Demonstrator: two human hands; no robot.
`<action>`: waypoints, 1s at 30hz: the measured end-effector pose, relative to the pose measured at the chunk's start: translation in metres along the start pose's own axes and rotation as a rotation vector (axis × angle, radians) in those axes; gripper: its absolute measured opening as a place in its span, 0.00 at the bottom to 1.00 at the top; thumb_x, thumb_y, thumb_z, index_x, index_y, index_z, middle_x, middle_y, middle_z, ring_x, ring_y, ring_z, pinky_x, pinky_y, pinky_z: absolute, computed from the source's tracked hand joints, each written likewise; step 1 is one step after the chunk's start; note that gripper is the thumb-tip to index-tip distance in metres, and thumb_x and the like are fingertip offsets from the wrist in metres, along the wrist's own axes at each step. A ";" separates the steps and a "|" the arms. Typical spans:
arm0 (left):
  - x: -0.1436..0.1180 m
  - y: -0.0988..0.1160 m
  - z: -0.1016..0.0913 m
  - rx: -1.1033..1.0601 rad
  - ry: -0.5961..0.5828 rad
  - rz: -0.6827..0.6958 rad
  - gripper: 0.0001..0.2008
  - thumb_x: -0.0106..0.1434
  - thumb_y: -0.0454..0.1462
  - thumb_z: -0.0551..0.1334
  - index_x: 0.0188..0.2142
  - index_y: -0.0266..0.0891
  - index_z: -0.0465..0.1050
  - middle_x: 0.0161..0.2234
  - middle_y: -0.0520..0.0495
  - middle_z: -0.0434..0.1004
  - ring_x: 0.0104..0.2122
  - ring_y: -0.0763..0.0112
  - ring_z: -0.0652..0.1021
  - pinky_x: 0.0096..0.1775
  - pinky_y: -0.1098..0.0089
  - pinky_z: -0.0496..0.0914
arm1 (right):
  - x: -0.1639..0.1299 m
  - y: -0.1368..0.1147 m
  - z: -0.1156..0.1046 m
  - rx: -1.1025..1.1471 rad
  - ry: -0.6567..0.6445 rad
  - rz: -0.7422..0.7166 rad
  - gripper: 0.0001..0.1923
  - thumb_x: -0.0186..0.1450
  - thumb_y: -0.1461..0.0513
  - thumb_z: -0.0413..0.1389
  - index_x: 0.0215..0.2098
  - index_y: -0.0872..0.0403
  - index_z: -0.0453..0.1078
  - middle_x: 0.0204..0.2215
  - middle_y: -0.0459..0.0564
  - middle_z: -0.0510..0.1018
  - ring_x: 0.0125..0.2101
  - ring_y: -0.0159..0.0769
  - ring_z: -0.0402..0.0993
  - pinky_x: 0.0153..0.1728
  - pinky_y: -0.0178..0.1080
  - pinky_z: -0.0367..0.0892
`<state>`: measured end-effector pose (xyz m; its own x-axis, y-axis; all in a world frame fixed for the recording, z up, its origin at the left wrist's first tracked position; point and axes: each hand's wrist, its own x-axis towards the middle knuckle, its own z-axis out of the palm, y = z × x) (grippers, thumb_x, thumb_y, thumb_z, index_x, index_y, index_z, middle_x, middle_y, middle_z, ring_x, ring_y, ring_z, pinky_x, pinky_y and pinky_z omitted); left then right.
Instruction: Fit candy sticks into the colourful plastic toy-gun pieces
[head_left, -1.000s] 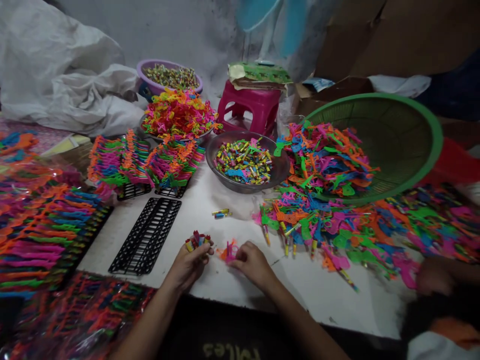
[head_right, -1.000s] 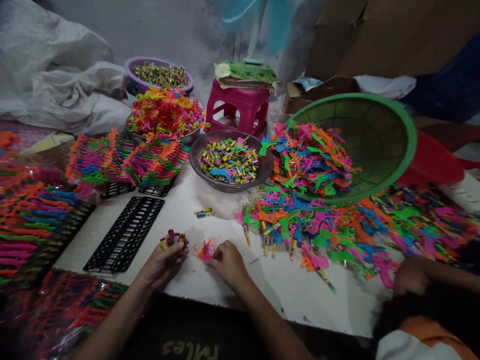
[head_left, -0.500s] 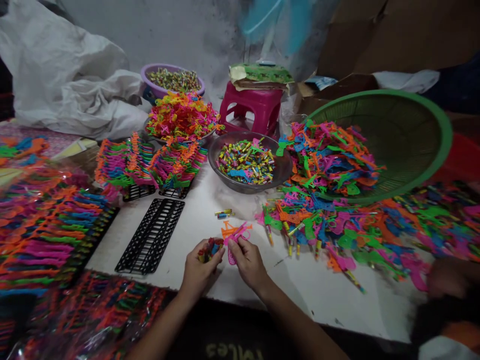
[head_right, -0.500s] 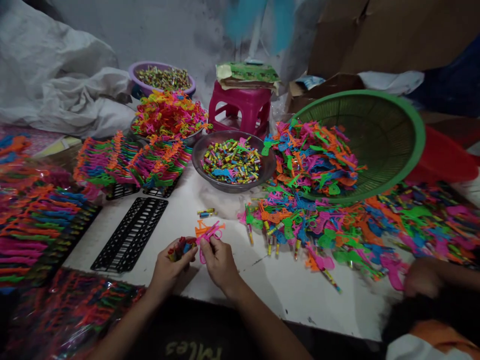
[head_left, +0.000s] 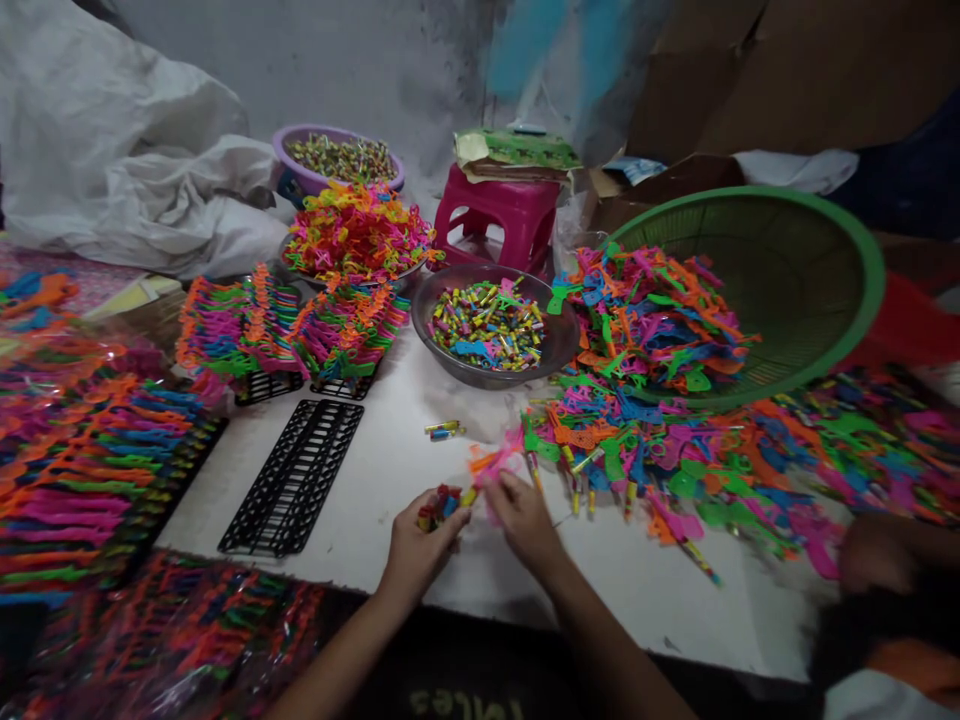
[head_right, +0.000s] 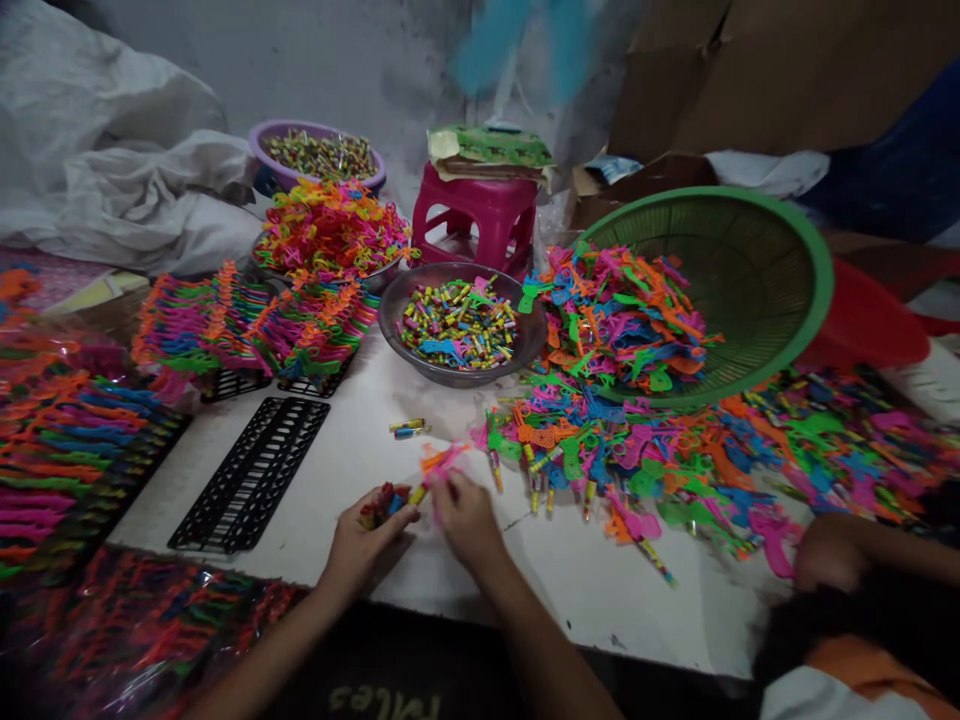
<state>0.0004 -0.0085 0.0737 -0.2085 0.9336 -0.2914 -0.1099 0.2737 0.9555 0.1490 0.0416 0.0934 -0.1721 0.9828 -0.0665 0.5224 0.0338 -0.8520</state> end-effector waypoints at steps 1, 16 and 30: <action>0.004 -0.002 -0.003 -0.076 0.023 -0.067 0.15 0.49 0.41 0.64 0.36 0.36 0.70 0.26 0.49 0.73 0.20 0.74 0.71 0.20 0.75 0.65 | 0.005 0.007 -0.021 -0.080 0.070 0.044 0.21 0.59 0.49 0.43 0.21 0.55 0.64 0.16 0.45 0.66 0.20 0.32 0.62 0.22 0.33 0.57; 0.020 0.010 -0.024 -0.546 0.084 -0.352 0.12 0.54 0.31 0.62 0.40 0.34 0.68 0.38 0.42 0.74 0.32 0.68 0.78 0.30 0.71 0.74 | 0.077 -0.003 0.057 -0.635 -0.066 -0.338 0.08 0.57 0.66 0.51 0.34 0.56 0.70 0.34 0.54 0.73 0.37 0.38 0.66 0.40 0.38 0.59; 0.032 -0.007 -0.023 -0.635 0.003 -0.301 0.11 0.47 0.30 0.66 0.32 0.33 0.71 0.28 0.48 0.76 0.26 0.74 0.76 0.29 0.75 0.73 | 0.039 -0.030 0.025 -0.226 -0.421 -0.387 0.12 0.61 0.62 0.49 0.40 0.51 0.71 0.32 0.46 0.77 0.32 0.32 0.71 0.34 0.31 0.62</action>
<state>-0.0282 0.0138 0.0569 -0.0823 0.8376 -0.5400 -0.7094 0.3314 0.6221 0.1056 0.0747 0.1029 -0.6757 0.7370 -0.0130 0.5124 0.4569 -0.7271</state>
